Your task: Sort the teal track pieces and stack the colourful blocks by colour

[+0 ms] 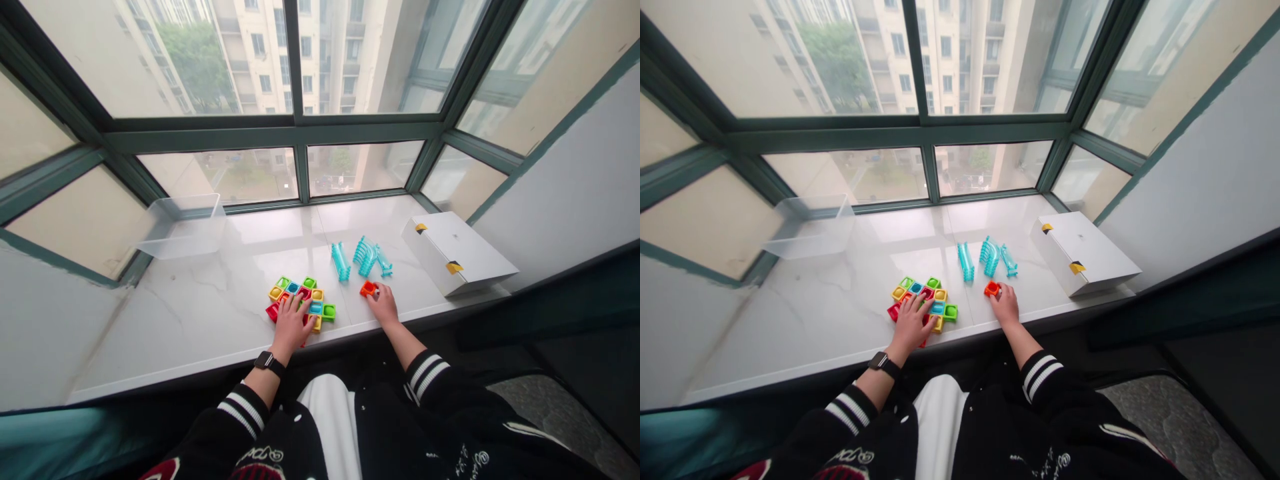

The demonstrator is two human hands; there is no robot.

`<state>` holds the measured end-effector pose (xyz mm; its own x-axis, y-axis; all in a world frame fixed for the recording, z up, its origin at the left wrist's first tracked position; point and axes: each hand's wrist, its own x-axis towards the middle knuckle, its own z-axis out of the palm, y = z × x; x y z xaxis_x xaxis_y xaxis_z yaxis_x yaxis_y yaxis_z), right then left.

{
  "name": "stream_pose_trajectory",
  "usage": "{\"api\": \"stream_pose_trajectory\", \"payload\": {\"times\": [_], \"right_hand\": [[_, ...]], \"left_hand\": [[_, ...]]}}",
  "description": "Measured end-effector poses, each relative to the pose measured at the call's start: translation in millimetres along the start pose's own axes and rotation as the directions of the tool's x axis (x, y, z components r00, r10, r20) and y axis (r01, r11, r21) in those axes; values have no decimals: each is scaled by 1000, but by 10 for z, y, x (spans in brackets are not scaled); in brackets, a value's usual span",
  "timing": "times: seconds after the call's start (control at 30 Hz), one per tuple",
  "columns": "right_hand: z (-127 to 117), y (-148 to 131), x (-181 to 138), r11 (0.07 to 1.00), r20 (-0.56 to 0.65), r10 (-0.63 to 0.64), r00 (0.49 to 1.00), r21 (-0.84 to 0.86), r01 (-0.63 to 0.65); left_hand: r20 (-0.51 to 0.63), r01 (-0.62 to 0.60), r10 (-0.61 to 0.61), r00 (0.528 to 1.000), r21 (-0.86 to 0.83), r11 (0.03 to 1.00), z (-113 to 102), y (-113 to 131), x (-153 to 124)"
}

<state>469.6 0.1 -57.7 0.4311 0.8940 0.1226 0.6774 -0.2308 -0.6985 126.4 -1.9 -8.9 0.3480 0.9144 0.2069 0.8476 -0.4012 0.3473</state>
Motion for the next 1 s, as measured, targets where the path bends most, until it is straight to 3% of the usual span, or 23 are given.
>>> {"api": "stream_pose_trajectory", "payload": {"times": [0.23,0.6,1.0], "right_hand": [[-148,165,154,1000,74,-24,997,10,23],[-21,20,147,998,57,15,998,-62,-11],[-46,127,217,998,100,-33,994,-48,38]], "left_hand": [[-16,-7,7,1000,-14,1000,28,-15,-2],[-16,-13,13,1000,-12,1000,20,-19,-3],[-8,1,-1,1000,-2,1000,12,-7,34]]}}
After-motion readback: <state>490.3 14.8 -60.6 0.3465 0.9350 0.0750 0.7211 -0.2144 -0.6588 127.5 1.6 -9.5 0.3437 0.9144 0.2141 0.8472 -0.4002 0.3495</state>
